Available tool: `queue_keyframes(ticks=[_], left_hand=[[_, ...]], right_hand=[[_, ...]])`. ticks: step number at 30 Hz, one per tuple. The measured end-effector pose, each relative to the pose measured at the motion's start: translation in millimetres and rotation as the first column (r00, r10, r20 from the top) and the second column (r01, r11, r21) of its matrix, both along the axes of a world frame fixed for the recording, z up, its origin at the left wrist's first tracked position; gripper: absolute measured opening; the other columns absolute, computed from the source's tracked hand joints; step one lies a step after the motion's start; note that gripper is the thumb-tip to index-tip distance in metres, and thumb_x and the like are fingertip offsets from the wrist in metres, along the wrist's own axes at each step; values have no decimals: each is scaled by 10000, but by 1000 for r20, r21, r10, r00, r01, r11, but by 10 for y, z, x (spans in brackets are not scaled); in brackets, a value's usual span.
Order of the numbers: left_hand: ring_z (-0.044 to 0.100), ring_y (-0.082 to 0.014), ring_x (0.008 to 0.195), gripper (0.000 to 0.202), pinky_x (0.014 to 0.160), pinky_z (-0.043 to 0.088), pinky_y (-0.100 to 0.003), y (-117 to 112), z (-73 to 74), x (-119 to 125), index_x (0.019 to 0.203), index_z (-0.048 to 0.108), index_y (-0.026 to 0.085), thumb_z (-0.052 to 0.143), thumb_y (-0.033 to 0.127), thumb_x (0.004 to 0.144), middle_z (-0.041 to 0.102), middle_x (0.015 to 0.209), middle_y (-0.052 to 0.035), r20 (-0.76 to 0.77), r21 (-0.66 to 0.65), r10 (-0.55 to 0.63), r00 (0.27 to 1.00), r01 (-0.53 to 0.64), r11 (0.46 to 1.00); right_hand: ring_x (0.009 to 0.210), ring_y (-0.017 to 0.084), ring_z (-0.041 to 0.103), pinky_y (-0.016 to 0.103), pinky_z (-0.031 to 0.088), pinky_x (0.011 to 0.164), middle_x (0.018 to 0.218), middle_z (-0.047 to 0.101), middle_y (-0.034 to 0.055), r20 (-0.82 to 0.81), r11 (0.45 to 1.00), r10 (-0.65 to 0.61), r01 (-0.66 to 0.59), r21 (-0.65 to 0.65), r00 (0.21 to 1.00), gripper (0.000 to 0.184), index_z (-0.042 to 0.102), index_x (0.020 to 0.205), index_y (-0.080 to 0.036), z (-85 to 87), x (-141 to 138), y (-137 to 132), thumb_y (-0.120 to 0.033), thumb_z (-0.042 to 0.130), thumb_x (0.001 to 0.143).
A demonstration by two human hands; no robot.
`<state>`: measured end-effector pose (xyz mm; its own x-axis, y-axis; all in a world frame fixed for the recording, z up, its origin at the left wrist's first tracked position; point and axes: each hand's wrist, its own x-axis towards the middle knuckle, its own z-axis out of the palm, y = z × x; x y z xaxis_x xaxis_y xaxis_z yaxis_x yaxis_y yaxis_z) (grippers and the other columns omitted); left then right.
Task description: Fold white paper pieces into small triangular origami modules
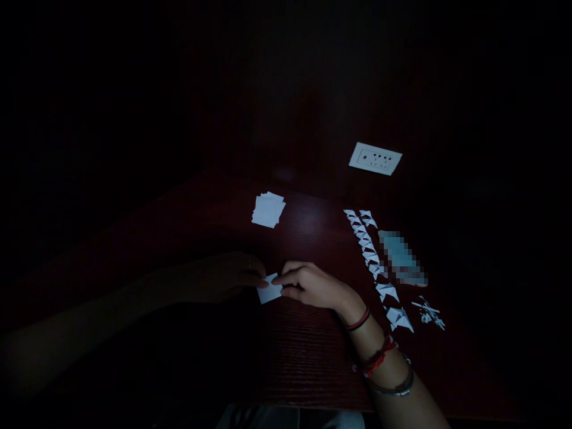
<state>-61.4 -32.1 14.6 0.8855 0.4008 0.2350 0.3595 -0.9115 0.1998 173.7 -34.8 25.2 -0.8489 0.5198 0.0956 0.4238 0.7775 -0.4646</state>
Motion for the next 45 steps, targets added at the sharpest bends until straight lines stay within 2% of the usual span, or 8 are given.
queue_keyframes(ticks=[4, 8, 15, 22, 27, 33, 39, 45], left_hand=[[479, -174, 1002, 394, 859, 362, -289, -18, 11, 3, 1082, 544, 228, 451, 54, 741, 552, 1060, -42, -40, 46, 7, 999, -5, 999], [468, -178, 1016, 429, 876, 350, -299, -11, -37, -20, 1112, 526, 238, 450, 48, 735, 534, 1091, -40, -33, 64, 28, 999, -25, 998], [459, -176, 1045, 450, 888, 343, -302, 18, -56, -14, 1132, 512, 263, 447, 49, 742, 520, 1142, -19, -31, 28, 18, 999, -17, 999], [460, -174, 1058, 423, 893, 354, -310, 62, -101, -6, 1128, 511, 259, 454, 64, 758, 520, 1159, -17, 4, 21, -1, 1000, 1, 1000], [458, -172, 1061, 365, 895, 354, -312, 82, -132, 1, 1111, 522, 236, 440, 91, 786, 525, 1148, -29, 38, 44, -11, 999, 10, 999], [444, -178, 1075, 364, 905, 341, -319, 92, -161, 0, 1112, 522, 215, 441, 80, 783, 522, 1152, -42, 35, 102, -21, 999, 17, 995], [457, -181, 1049, 376, 887, 359, -319, 93, -179, 21, 1131, 509, 227, 436, 93, 788, 525, 1139, -36, 10, 83, 23, 1000, -24, 996], [461, -177, 1045, 367, 898, 354, -311, 110, -188, 31, 1134, 507, 243, 462, 117, 792, 522, 1134, -28, 1, 66, 21, 1000, -21, 998]], right_hand=[[793, 110, 525, 237, 428, 718, 894, 551, 35, -23, 1000, 11, -11, -27, 1000, 293, 580, 1080, -200, 3, -4, -6, -143, 496, 805], [719, 104, 520, 228, 435, 655, 835, 540, 25, -53, 999, -51, 50, -20, 997, 311, 568, 1093, -201, -29, 21, 20, -178, 535, 785], [795, 123, 536, 242, 431, 721, 891, 563, 46, -66, 999, -40, 42, 31, 997, 262, 599, 1051, -194, -85, 66, 71, -210, 521, 801], [831, 136, 531, 250, 435, 746, 930, 556, 60, -37, 1000, -17, 18, 23, 999, 292, 589, 1067, -176, -98, 86, 83, -250, 537, 789], [822, 132, 533, 248, 432, 746, 935, 552, 60, -16, 998, -20, 21, 61, 1000, 280, 593, 1059, -165, -93, 90, 89, -246, 518, 802], [784, 121, 535, 229, 423, 717, 890, 566, 52, -10, 995, -12, 13, 96, 1000, 223, 621, 968, -152, -80, 67, 96, -214, 446, 843], [730, 117, 519, 225, 414, 680, 819, 554, 49, -36, 985, -87, 91, 144, 996, 229, 594, 868, -143, -143, -15, 95, -206, 374, 874], [707, 116, 517, 218, 399, 669, 785, 562, 45, -118, 966, -178, 196, 168, 977, 194, 564, 832, -140, -239, -95, 111, -191, 381, 868]])
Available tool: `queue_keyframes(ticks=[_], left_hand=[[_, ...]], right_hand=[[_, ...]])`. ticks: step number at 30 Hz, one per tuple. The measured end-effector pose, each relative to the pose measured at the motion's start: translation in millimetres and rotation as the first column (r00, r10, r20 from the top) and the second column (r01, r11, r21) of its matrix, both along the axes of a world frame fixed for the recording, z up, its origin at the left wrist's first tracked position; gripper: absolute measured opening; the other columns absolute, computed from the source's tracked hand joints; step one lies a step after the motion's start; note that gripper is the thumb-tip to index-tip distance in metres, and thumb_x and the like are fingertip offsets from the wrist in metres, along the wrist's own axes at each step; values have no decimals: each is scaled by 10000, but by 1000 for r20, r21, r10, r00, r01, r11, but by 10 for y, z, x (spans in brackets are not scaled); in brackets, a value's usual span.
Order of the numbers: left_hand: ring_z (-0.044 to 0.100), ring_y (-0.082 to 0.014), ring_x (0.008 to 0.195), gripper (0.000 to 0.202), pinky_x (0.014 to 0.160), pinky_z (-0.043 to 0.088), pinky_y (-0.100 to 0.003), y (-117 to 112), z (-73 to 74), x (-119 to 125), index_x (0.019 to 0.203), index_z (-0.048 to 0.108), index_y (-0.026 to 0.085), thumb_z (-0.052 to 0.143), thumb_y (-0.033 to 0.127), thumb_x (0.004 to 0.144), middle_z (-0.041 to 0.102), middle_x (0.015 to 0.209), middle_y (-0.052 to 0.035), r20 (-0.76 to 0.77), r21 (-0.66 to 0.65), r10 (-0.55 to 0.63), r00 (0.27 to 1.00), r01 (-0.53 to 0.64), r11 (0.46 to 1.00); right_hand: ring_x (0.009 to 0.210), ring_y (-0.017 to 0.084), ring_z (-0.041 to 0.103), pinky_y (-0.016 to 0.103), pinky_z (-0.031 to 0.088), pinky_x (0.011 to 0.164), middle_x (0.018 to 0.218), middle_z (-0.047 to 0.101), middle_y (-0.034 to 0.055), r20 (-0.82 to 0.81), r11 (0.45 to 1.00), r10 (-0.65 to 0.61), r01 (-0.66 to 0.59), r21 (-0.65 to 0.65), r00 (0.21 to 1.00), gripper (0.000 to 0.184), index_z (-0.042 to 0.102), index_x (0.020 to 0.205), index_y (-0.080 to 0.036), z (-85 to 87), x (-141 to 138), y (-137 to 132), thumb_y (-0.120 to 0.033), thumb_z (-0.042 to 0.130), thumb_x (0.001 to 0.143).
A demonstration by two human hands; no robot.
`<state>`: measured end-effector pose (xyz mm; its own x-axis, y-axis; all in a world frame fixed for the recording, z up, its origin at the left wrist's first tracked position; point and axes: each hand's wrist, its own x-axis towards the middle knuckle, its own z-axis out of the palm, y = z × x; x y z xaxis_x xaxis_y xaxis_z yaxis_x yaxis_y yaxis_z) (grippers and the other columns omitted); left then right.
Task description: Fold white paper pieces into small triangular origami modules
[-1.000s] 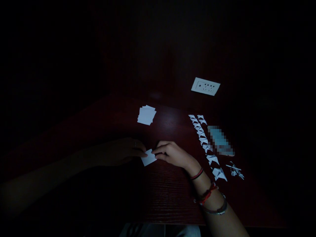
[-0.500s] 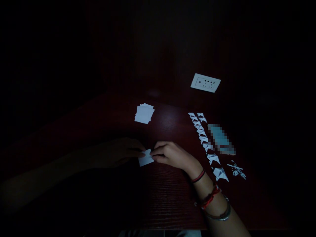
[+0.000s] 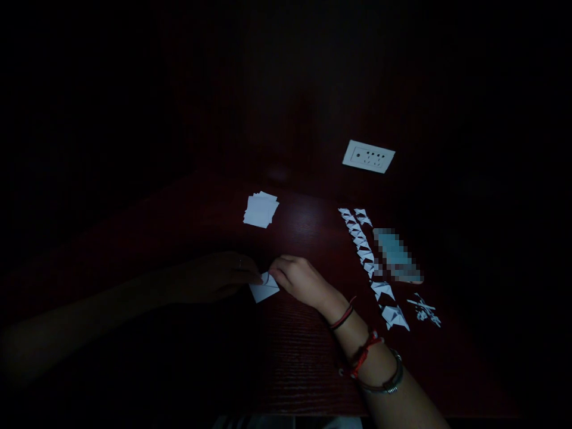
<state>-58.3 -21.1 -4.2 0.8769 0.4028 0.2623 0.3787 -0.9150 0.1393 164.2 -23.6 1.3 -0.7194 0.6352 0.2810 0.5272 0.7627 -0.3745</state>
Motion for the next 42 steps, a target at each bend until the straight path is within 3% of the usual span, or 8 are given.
queue_keyframes(ticks=[8, 19, 27, 30, 42], left_hand=[[456, -201, 1066, 364, 910, 338, -322, -61, 112, -50, 1175, 477, 232, 507, 272, 814, 507, 1172, -47, -35, 18, -42, 999, 43, 999], [446, -202, 1073, 403, 898, 327, -338, -39, -21, -84, 1231, 399, 229, 475, 309, 844, 513, 1169, -60, 32, 101, -58, 998, 54, 993], [446, -211, 1072, 361, 906, 317, -350, -34, -32, -65, 1196, 432, 223, 478, 294, 845, 519, 1154, -59, 44, 98, -46, 998, 42, 994], [446, -212, 1066, 338, 898, 316, -354, -30, -35, -54, 1176, 444, 219, 472, 290, 847, 521, 1149, -61, 38, 83, -40, 998, 37, 996], [442, -208, 1067, 341, 911, 316, -356, -14, -42, -42, 1180, 440, 228, 463, 310, 849, 520, 1147, -57, 27, 112, -53, 998, 50, 992]], right_hand=[[641, 103, 526, 200, 374, 610, 731, 590, 29, 25, 998, -56, 57, -18, 998, 170, 568, 802, -138, -25, -83, 63, -175, 408, 847], [751, 111, 541, 207, 418, 666, 835, 587, 40, -64, 982, 42, -53, -183, 997, 180, 605, 928, -156, 128, 39, -34, -251, 502, 816], [701, 100, 537, 194, 410, 637, 753, 584, 21, -145, 978, -70, 39, -203, 987, 105, 611, 804, -147, 37, 19, 17, -192, 516, 805], [704, 96, 527, 188, 399, 634, 758, 574, 20, -139, 979, -59, 30, -202, 989, 102, 610, 800, -146, 31, 24, 30, -168, 510, 804], [572, 80, 497, 188, 357, 543, 639, 577, -13, -76, 933, -271, 242, -267, 960, 88, 599, 680, -151, -9, -98, 22, -149, 526, 728]])
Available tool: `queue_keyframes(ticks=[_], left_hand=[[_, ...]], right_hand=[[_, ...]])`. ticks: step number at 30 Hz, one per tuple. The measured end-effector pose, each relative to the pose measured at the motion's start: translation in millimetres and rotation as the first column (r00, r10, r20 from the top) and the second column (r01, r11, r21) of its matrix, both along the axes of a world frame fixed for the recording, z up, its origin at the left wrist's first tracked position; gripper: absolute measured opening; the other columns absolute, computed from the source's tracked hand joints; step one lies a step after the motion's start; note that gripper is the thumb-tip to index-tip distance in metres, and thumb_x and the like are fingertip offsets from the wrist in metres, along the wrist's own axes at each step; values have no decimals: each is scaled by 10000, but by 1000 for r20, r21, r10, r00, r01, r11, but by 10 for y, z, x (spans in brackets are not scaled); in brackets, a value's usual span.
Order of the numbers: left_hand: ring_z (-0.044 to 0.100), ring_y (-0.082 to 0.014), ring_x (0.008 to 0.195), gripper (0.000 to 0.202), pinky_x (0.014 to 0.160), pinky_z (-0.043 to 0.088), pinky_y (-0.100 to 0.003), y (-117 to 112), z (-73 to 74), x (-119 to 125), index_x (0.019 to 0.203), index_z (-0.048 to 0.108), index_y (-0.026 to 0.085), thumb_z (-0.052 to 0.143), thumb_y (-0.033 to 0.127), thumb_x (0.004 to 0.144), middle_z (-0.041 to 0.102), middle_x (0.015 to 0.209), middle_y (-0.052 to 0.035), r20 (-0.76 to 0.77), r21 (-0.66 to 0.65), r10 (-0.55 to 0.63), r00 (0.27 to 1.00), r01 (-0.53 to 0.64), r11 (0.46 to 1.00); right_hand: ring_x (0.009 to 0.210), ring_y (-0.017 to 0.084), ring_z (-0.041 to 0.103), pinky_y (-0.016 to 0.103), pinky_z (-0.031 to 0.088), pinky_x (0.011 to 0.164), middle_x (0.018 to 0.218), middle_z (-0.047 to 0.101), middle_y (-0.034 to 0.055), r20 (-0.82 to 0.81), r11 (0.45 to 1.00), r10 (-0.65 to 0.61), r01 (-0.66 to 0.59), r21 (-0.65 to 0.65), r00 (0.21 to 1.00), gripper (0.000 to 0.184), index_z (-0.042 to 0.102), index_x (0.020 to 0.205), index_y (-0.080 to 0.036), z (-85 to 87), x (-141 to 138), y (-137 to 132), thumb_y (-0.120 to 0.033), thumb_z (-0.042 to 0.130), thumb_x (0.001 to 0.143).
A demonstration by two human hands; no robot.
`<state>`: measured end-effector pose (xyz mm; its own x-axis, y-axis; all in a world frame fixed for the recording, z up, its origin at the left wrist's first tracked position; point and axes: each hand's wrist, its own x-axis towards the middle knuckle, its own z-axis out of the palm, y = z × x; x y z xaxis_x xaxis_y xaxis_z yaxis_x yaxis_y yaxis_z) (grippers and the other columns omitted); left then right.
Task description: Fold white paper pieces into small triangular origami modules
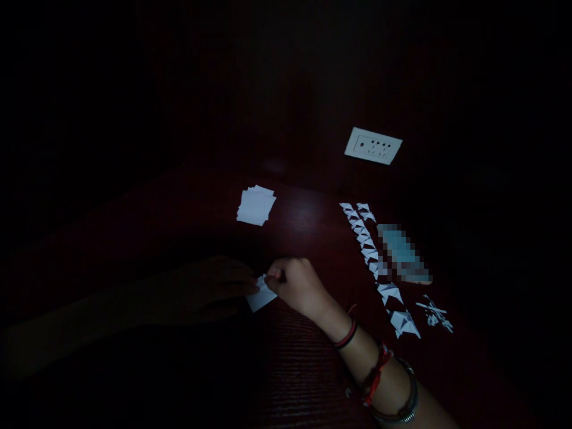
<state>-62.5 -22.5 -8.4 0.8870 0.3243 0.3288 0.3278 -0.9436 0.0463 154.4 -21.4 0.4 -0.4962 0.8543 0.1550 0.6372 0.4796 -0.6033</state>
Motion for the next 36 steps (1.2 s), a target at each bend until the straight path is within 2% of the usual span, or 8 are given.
queue_keyframes(ticks=[9, 15, 24, 29, 36], left_hand=[[450, -207, 1060, 358, 911, 302, -356, -8, -16, -2, 1210, 417, 230, 439, 302, 860, 518, 1153, -57, -1, 21, 11, 1000, -11, 1000], [448, -199, 1060, 399, 906, 308, -340, -18, 4, 6, 1244, 378, 242, 450, 287, 854, 505, 1172, -49, -8, -9, 27, 1000, -28, 1000], [431, -195, 1081, 372, 919, 310, -338, -14, -4, 5, 1216, 420, 256, 462, 276, 847, 499, 1176, -41, 11, -14, 32, 999, -31, 999], [420, -205, 1083, 351, 909, 314, -344, -33, 3, 15, 1205, 437, 231, 445, 258, 855, 493, 1184, -53, -24, -20, 61, 998, -61, 998], [438, -198, 1063, 335, 887, 325, -329, -28, -13, 27, 1192, 444, 230, 437, 253, 858, 500, 1172, -51, 6, 5, 58, 998, -58, 998]], right_hand=[[578, 78, 502, 187, 367, 548, 650, 576, -11, -37, 996, -74, 72, -50, 997, 42, 584, 703, -150, 18, -7, -2, -144, 543, 712], [588, 77, 499, 182, 369, 556, 655, 564, -11, -64, 998, -55, 52, -41, 996, 69, 586, 701, -149, 17, 2, -18, -132, 525, 728], [634, 93, 515, 197, 388, 597, 697, 569, 0, -62, 994, -10, 17, 108, 998, 125, 623, 772, -160, 8, 9, -29, -88, 530, 731], [709, 110, 533, 212, 417, 647, 784, 579, 28, -54, 984, 63, -53, 169, 997, 196, 630, 840, -165, 10, 14, -62, -60, 483, 763], [778, 125, 544, 228, 442, 699, 856, 570, 44, 94, 974, 146, -159, 159, 985, 257, 635, 940, -186, 49, 91, -95, -87, 442, 802]])
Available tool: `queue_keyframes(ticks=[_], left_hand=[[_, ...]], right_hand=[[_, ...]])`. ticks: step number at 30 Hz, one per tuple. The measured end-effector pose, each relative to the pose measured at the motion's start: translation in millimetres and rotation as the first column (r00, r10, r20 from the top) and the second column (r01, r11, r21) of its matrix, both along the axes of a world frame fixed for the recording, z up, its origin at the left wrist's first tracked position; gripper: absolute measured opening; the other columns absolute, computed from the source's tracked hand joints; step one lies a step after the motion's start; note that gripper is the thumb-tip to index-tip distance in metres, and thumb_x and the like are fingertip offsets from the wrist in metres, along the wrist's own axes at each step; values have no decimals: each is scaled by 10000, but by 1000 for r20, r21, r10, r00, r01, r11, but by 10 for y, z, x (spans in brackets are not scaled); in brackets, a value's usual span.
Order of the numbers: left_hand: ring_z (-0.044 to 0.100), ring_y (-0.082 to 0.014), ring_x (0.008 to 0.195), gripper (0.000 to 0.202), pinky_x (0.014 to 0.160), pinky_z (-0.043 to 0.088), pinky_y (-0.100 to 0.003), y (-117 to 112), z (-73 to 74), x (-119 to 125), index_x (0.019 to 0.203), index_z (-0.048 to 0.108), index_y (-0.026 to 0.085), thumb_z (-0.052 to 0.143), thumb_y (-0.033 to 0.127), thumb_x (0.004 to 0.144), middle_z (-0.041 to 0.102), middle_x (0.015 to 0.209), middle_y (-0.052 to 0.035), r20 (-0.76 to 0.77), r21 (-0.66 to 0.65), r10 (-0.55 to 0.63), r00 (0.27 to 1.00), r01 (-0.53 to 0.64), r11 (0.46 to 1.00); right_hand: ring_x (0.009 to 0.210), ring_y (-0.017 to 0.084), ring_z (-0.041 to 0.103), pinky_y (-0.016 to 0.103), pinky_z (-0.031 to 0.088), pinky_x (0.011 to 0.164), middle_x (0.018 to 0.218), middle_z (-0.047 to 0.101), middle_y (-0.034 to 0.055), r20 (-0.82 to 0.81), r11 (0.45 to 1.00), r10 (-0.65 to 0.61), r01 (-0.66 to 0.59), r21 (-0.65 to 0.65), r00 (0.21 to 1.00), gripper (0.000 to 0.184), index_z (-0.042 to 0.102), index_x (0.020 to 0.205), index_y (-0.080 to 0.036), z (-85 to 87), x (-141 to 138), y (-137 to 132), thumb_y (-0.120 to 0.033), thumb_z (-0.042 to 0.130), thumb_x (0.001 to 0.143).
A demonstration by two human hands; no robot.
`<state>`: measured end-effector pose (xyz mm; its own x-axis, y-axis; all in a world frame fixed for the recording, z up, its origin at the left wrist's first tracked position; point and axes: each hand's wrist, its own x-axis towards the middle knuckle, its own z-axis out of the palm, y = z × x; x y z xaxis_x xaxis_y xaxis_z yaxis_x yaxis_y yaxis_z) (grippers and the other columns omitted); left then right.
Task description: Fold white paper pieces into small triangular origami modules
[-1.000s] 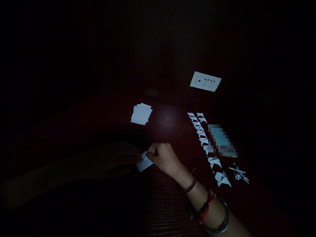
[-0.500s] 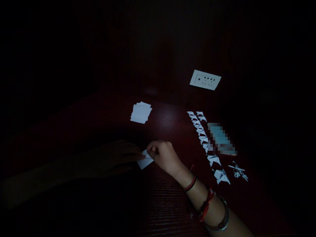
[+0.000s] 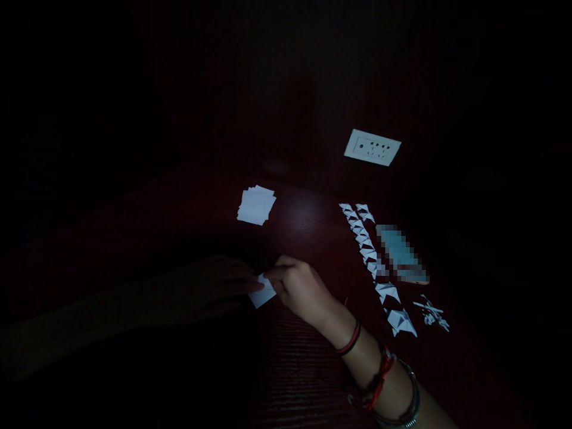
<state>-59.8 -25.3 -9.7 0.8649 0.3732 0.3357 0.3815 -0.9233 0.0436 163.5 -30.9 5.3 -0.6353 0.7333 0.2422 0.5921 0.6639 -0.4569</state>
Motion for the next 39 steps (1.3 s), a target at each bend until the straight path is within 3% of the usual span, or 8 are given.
queue_keyframes(ticks=[6, 10, 17, 25, 31, 39], left_hand=[[437, -179, 1077, 353, 904, 315, -301, 3, -28, -22, 1207, 436, 238, 440, 230, 854, 501, 1183, -32, 4, -14, 7, 1000, -7, 1000], [432, -161, 1106, 393, 930, 283, -286, 71, -39, -98, 1233, 394, 309, 433, 211, 854, 487, 1217, 18, -30, -26, -7, 1000, 6, 1000], [308, -167, 1220, 429, 986, 202, -309, 170, -27, -163, 1247, 355, 348, 433, 195, 854, 382, 1311, 72, -165, -33, -22, 986, 16, 999], [299, -147, 1227, 465, 1004, 196, -292, 158, -24, -156, 1261, 340, 316, 434, 143, 840, 385, 1311, 55, -136, -80, -52, 989, 42, 996], [329, -146, 1208, 424, 989, 235, -286, 171, -58, -150, 1239, 379, 310, 422, 151, 848, 432, 1277, 52, -108, -94, -21, 994, 11, 995], [306, -162, 1220, 485, 1007, 220, -311, 177, -72, -148, 1250, 369, 297, 448, 103, 813, 406, 1297, 44, -126, -57, -32, 992, 25, 998]], right_hand=[[867, 130, 542, 239, 445, 775, 999, 555, 45, 110, 989, 149, -149, -10, 983, 316, 607, 1018, -198, 94, 106, 14, -67, 418, 801], [894, 132, 541, 250, 436, 814, 1045, 547, 37, 165, 984, 180, -180, -15, 970, 350, 582, 1072, -206, 115, 144, 14, -67, 419, 795], [820, 118, 555, 244, 455, 728, 1013, 543, 17, 245, 984, 172, -178, 1, 954, 370, 564, 1097, -266, 102, 145, -33, -97, 419, 801], [803, 117, 551, 242, 449, 721, 976, 555, 33, 241, 980, 187, -199, 28, 952, 333, 569, 1089, -217, 99, 115, -54, -110, 403, 820], [923, 156, 494, 313, 387, 848, 996, 564, 30, 271, 960, 178, -227, 165, 946, 251, 620, 987, -198, 103, 106, -16, -139, 454, 808], [878, 137, 509, 274, 407, 811, 938, 601, 36, 319, 954, 200, -259, 154, 926, 224, 617, 925, -168, 149, 72, -39, -121, 422, 825]])
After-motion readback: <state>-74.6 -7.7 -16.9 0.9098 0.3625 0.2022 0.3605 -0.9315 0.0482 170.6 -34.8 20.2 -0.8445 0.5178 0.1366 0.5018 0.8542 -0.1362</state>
